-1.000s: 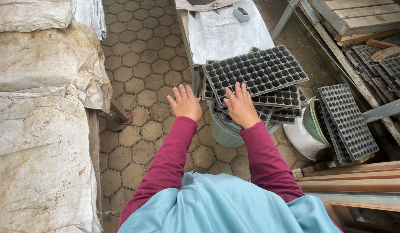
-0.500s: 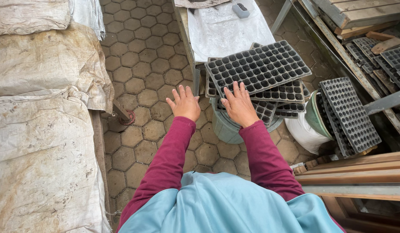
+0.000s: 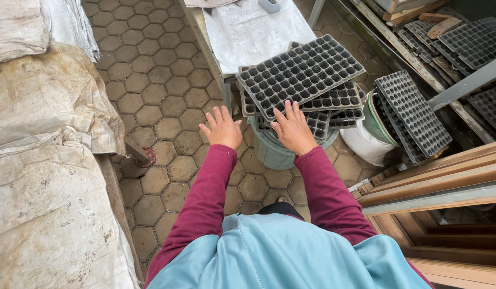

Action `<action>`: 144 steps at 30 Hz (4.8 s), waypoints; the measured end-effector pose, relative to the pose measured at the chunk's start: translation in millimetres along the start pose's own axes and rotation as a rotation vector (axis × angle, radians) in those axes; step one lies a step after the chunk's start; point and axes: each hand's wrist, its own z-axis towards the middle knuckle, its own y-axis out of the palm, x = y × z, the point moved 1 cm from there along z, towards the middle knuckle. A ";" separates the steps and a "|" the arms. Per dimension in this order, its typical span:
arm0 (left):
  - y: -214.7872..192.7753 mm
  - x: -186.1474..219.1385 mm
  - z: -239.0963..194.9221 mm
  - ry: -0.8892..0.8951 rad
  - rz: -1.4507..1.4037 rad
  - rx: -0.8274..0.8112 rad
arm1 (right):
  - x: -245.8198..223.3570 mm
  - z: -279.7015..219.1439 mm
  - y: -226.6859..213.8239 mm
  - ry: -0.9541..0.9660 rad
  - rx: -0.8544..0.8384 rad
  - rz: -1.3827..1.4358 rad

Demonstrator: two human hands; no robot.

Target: The person scoops soil from a pile on a white sheet and fills the cells of a seed-starting tray using a white plastic scoop. The person works methodically across the tray, filling each compartment with soil.

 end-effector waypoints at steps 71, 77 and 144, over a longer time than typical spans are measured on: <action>163.7 61.9 214.9 -0.576 -0.175 0.250 | 501.5 228.6 50.5 0.308 0.153 0.144; 111.1 -8.0 201.0 -0.542 -0.122 0.343 | 407.8 197.5 64.4 0.377 0.161 0.133; 77.7 -224.2 960.6 0.369 -0.195 -0.100 | 152.2 537.0 345.3 1.124 0.605 -0.056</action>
